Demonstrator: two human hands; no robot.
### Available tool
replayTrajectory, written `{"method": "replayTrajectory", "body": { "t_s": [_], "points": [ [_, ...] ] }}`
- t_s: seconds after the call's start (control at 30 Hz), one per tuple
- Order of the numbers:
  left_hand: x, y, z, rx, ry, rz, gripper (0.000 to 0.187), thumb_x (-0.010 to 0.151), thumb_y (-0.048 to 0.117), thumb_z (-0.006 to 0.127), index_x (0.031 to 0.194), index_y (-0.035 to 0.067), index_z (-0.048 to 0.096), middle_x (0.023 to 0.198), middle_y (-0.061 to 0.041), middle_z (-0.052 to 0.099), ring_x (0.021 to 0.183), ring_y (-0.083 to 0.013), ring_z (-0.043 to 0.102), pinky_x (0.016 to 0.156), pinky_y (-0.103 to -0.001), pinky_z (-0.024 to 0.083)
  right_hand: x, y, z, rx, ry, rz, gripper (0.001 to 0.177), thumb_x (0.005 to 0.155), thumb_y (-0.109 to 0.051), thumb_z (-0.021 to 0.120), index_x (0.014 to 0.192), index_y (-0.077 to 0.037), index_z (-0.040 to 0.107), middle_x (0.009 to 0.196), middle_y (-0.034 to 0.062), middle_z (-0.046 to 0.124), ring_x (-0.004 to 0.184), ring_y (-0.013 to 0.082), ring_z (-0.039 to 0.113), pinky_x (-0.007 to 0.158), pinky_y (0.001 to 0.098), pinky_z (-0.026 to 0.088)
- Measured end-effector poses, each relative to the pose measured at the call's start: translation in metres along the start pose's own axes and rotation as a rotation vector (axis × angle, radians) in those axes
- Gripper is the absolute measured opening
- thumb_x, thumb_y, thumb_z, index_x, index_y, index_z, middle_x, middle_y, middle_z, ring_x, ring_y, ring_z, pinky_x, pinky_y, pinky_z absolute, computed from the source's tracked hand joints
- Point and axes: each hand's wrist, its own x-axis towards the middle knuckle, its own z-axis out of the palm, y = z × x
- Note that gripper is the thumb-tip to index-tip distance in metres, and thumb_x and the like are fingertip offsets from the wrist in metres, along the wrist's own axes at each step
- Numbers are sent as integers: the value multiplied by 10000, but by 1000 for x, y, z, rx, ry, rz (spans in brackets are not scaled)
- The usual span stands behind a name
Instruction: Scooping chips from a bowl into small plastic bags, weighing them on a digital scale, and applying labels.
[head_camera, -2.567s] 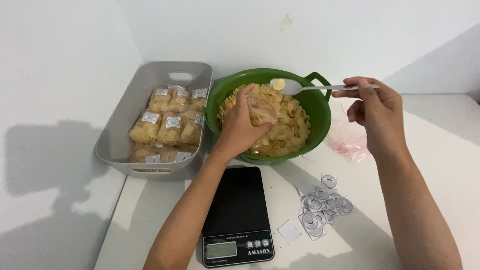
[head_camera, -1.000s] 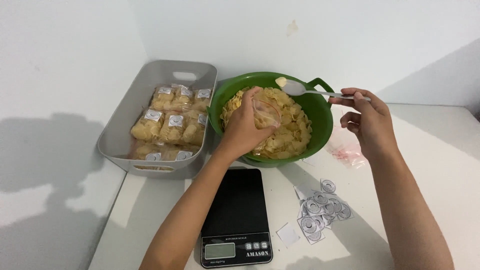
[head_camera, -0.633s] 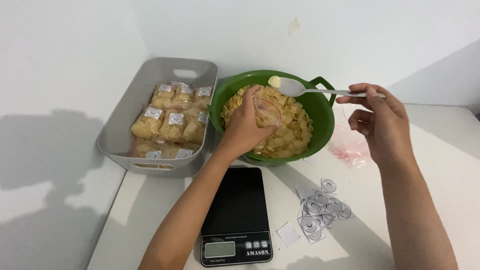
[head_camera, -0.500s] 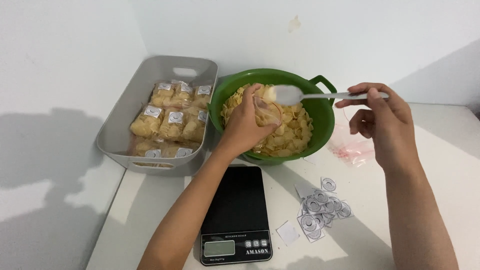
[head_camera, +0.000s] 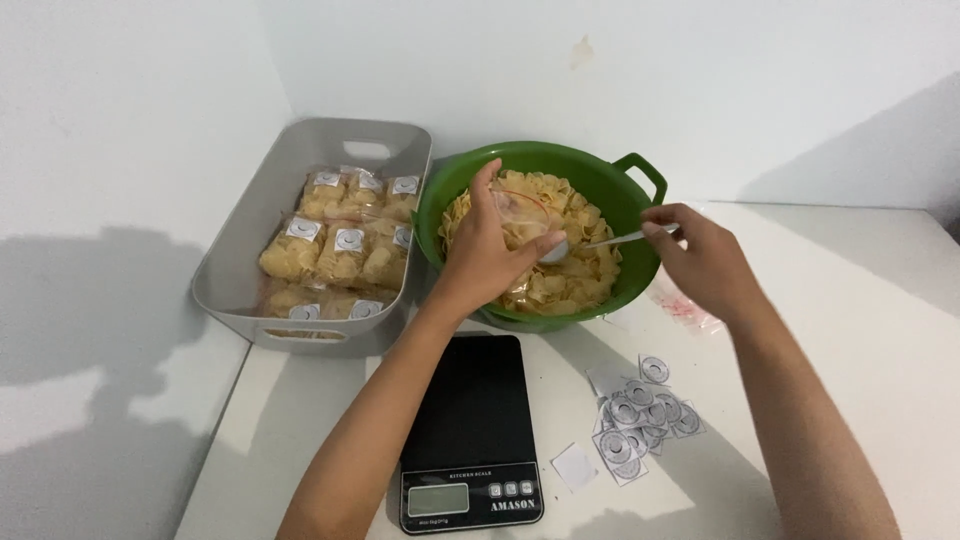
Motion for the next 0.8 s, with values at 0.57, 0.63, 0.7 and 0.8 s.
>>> {"method": "replayTrajectory", "body": {
  "t_s": [0.57,0.63,0.7,0.8],
  "points": [
    [19,-40,8,-467,113,189,918,1029,737,356,1594,95,24,1549,-198,366,1410,-370,361,1164,-530,336,6,-58,77,135,-21,-410,737,822,-329,859,1325,76,505,1000,203,735,865,365,762,715,498,627],
    [23,-47,8,-560,135,194,886,1035,727,371,1594,109,70,1538,-171,380,1363,-278,387,1148,-443,345,11,-47,86,110,-71,-365,817,750,-415,897,1309,43,515,1019,179,755,914,344,769,758,519,624],
    [21,-46,4,-706,-5,97,1013,943,829,338,1626,168,-11,1586,-165,378,1411,-337,452,916,-373,470,21,-32,103,-40,-222,-353,670,737,-429,888,1168,26,652,987,210,780,923,385,767,784,538,630],
    [20,-48,1,-733,42,128,979,912,889,329,1626,264,92,1589,-85,447,1436,-291,467,917,-351,429,-10,-77,68,29,-141,-296,613,783,-403,850,1177,20,648,1009,210,769,967,404,752,855,550,603]
  ]
}}
